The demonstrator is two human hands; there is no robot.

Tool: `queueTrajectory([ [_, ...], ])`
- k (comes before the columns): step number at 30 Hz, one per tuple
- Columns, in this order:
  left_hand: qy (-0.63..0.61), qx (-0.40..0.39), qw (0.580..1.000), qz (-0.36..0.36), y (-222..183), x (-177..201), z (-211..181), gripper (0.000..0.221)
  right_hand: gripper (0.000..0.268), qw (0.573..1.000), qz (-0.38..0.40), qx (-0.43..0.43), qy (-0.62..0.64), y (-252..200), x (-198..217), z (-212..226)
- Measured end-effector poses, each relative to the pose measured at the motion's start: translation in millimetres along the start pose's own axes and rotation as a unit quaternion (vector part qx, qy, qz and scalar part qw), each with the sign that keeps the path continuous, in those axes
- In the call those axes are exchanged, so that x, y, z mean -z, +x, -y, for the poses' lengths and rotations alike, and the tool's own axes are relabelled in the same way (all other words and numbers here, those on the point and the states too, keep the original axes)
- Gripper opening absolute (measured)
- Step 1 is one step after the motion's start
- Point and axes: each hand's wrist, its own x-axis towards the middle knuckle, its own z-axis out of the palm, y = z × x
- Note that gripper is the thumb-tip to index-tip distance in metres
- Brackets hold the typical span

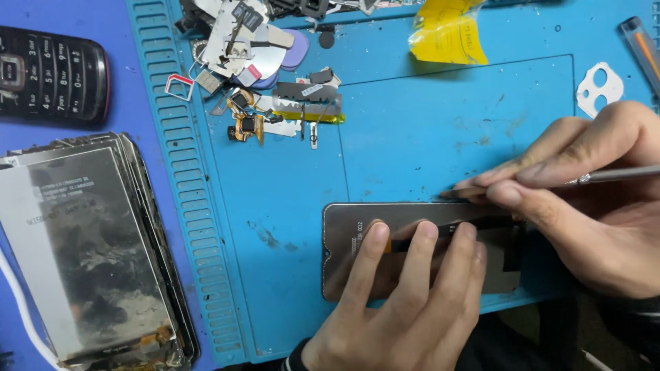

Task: Cleaning and scraping adhesive residue from a mobile phone screen during a remanufacturing process.

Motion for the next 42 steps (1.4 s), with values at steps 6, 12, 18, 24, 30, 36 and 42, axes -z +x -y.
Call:
queueTrajectory([
  [6,0.013,0.007,0.999,0.035,-10,-6,1,0.025,0.033,0.999,0.030,-0.026,-0.025,5,-2,-10],
  [12,0.020,0.011,0.999,0.048,-16,-12,0,0.032,0.026,0.996,0.019,-0.075,-0.052,1,-6,-12],
  [18,-0.030,0.036,0.998,0.038,-19,-11,-2,0.031,0.030,0.996,0.035,-0.048,-0.061,-2,-4,-18],
  [24,-0.023,0.031,0.999,-0.011,-18,-8,3,0.025,0.016,0.996,0.038,-0.061,-0.044,2,-7,-11],
  [30,-0.037,0.046,0.996,-0.060,-18,-8,0,0.027,0.026,0.999,0.038,0.001,-0.008,15,-35,26],
  [36,-0.070,0.058,0.993,-0.069,-19,-3,-1,0.021,0.013,0.997,0.048,-0.067,-0.014,7,-16,15],
  [42,-0.091,0.064,0.990,-0.083,-18,0,-1,0.020,0.024,0.997,0.071,0.031,-0.013,27,-43,41],
])
